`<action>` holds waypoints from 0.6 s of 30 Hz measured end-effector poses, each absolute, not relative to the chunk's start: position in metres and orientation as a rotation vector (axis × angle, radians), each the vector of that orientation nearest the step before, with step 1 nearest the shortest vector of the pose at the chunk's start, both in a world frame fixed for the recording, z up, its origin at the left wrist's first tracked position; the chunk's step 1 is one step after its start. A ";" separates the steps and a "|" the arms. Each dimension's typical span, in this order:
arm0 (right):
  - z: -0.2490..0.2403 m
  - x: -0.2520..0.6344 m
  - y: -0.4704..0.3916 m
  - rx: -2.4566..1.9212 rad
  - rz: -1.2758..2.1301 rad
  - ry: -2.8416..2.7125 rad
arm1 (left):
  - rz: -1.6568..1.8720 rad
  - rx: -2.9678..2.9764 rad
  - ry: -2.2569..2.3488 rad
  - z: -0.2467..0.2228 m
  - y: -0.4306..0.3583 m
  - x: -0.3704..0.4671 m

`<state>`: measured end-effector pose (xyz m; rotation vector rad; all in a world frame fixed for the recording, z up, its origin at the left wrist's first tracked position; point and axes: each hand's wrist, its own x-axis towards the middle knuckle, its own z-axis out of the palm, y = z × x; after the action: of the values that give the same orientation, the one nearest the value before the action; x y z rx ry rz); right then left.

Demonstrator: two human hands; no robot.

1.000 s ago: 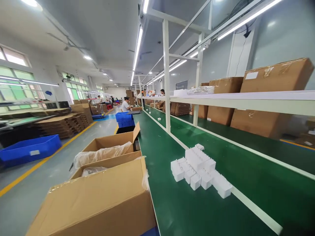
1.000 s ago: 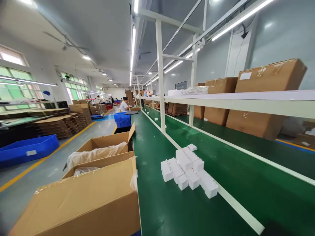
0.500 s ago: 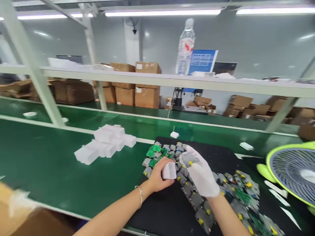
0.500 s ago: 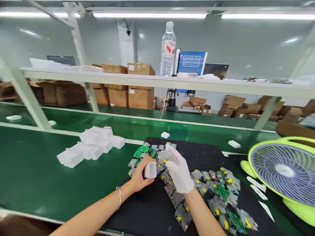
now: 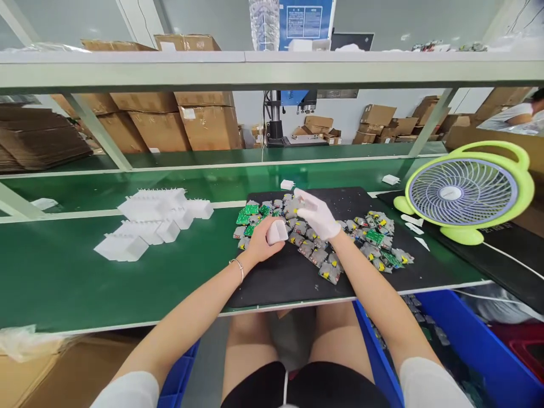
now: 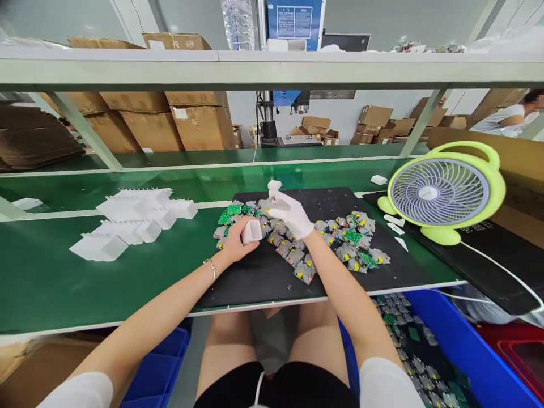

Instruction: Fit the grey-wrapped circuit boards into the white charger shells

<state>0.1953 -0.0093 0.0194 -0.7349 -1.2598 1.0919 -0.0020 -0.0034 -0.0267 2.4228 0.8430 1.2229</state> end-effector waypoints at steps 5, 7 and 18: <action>0.018 0.212 -0.005 -0.659 1.123 -1.226 | 1.134 2.619 0.989 -0.030 -0.006 0.004; 0.019 0.218 -0.005 -0.636 1.148 -1.233 | 1.083 2.700 1.039 -0.031 -0.008 0.008; 0.011 0.203 -0.010 -0.469 1.366 -1.390 | 0.756 2.932 1.464 -0.027 -0.037 0.022</action>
<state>0.2025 -0.0105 0.0115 -0.4689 -1.3904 1.3655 0.0218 -0.0366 -0.0275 2.9321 1.4642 0.7558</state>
